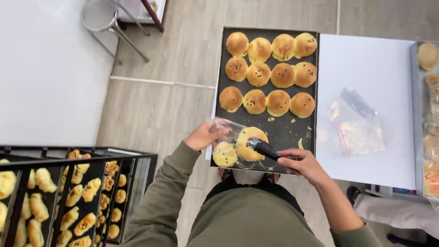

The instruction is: The person uses tongs and their hands to pick up individual bread rolls from a baking tray and place them into clear plastic bags on a table.

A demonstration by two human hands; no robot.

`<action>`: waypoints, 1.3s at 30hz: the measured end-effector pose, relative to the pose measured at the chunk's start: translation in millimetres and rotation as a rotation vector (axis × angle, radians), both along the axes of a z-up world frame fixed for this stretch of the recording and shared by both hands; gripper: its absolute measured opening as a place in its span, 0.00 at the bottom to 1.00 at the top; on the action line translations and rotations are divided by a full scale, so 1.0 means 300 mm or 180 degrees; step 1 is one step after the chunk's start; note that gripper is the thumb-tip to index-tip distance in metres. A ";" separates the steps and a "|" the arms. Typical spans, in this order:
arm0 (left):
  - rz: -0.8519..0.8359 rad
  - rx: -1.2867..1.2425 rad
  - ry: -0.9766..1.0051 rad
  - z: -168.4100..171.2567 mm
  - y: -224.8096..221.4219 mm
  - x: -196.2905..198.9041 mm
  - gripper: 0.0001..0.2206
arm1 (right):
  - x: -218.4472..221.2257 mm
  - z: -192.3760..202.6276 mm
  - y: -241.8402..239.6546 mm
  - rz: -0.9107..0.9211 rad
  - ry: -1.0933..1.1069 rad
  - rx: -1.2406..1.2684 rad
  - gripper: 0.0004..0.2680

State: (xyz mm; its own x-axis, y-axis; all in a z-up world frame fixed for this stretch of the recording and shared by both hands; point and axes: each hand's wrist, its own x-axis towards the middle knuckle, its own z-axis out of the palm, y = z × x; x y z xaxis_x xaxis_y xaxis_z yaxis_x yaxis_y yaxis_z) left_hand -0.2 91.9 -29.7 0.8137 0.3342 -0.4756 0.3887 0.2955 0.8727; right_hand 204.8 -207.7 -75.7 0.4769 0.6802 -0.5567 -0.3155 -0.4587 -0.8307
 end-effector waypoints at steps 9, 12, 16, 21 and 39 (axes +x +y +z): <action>-0.0666 0.0147 -0.0111 0.032 0.146 0.088 0.26 | -0.078 0.072 0.029 -0.0553 0.0106 -0.0298 0.13; -0.0665 0.0443 -0.0012 0.078 0.125 0.110 0.24 | -0.131 0.089 0.057 -0.0625 0.0148 -0.0383 0.13; -0.0317 0.0996 0.0257 0.083 0.174 0.105 0.20 | -0.212 0.061 0.085 -0.0393 0.0220 -0.0287 0.12; -0.0744 0.0763 0.0535 0.025 0.206 0.057 0.22 | -0.214 0.001 0.112 -0.1069 0.0165 -0.0093 0.10; -0.0781 0.0865 0.0363 0.000 0.174 0.088 0.36 | -0.193 0.070 0.099 -0.0915 -0.0193 -0.0176 0.10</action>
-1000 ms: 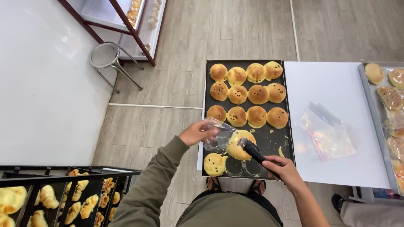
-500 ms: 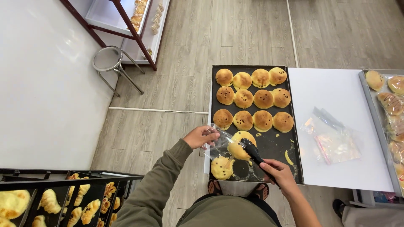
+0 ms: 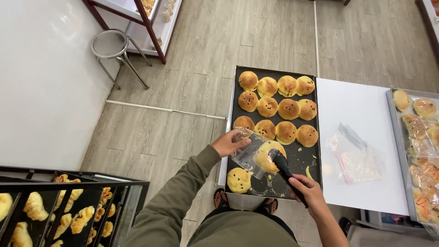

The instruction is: The person uses tongs and their hands to pick up individual bread rolls from a baking tray and place them into clear plastic bags on a table.

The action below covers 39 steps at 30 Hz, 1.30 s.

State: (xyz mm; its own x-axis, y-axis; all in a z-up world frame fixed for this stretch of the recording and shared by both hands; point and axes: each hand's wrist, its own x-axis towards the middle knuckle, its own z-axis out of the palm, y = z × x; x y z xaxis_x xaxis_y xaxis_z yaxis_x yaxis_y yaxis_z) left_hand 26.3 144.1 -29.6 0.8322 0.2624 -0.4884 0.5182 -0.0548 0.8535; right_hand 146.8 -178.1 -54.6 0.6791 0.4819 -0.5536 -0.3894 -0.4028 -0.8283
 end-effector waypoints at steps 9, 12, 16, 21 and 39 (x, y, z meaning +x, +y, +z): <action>-0.0077 0.0071 -0.0160 0.047 -0.051 -0.008 0.32 | -0.026 -0.027 0.010 0.0110 0.0129 -0.0095 0.11; -0.0222 0.0181 -0.0124 0.028 -0.055 -0.030 0.31 | -0.025 -0.020 0.007 0.0050 0.0119 -0.0054 0.10; -0.0076 0.0107 -0.0303 0.019 -0.055 -0.018 0.38 | -0.030 -0.040 0.005 0.0311 0.0101 -0.0329 0.11; -0.0453 -0.0769 -0.0052 0.049 -0.064 -0.022 0.36 | -0.044 -0.058 0.010 0.0288 0.0043 -0.0137 0.10; 0.0534 -0.0659 -0.0092 -0.126 0.019 -0.069 0.29 | 0.006 0.015 -0.030 0.0001 -0.0026 -0.0531 0.11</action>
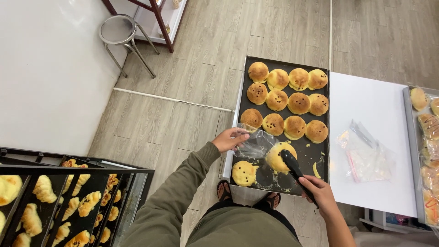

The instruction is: The person uses tongs and their hands to pick up individual bread rolls from a baking tray and place them into clear plastic bags on a table.

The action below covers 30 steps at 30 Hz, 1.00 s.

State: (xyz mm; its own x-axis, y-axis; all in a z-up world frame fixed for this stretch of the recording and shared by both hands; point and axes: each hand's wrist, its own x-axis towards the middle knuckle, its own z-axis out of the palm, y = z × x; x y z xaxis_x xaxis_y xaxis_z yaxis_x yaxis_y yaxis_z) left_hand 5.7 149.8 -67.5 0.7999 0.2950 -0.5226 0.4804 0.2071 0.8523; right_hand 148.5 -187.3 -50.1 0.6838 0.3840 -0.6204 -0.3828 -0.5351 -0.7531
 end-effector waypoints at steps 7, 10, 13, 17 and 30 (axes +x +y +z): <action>0.0219 -0.0307 -0.0472 -0.095 -0.014 -0.015 0.31 | 0.088 -0.095 0.027 0.0476 -0.0525 -0.0578 0.20; 0.0177 -0.0352 -0.0503 -0.102 -0.019 -0.006 0.29 | 0.108 0.016 0.044 0.1070 -0.0556 -0.1019 0.29; 0.0173 -0.0368 -0.0559 -0.065 -0.035 -0.014 0.28 | 0.104 0.182 0.013 0.1508 -0.0731 -0.1642 0.35; -0.0010 0.0061 -0.0217 0.053 -0.059 -0.011 0.24 | 0.090 0.286 -0.023 0.1355 -0.0539 -0.2379 0.34; -0.1289 -0.0075 -0.0736 0.121 -0.214 0.003 0.36 | -0.062 0.104 0.058 0.1928 -0.0392 -0.0200 0.25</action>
State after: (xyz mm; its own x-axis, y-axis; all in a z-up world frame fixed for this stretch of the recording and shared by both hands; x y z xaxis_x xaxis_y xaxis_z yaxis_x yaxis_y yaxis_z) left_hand 6.7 85.7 -31.2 0.9445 -0.0749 -0.3198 0.3245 0.0628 0.9438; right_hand 129.8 -169.8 -18.9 0.4240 0.6916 -0.5848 0.0905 -0.6748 -0.7324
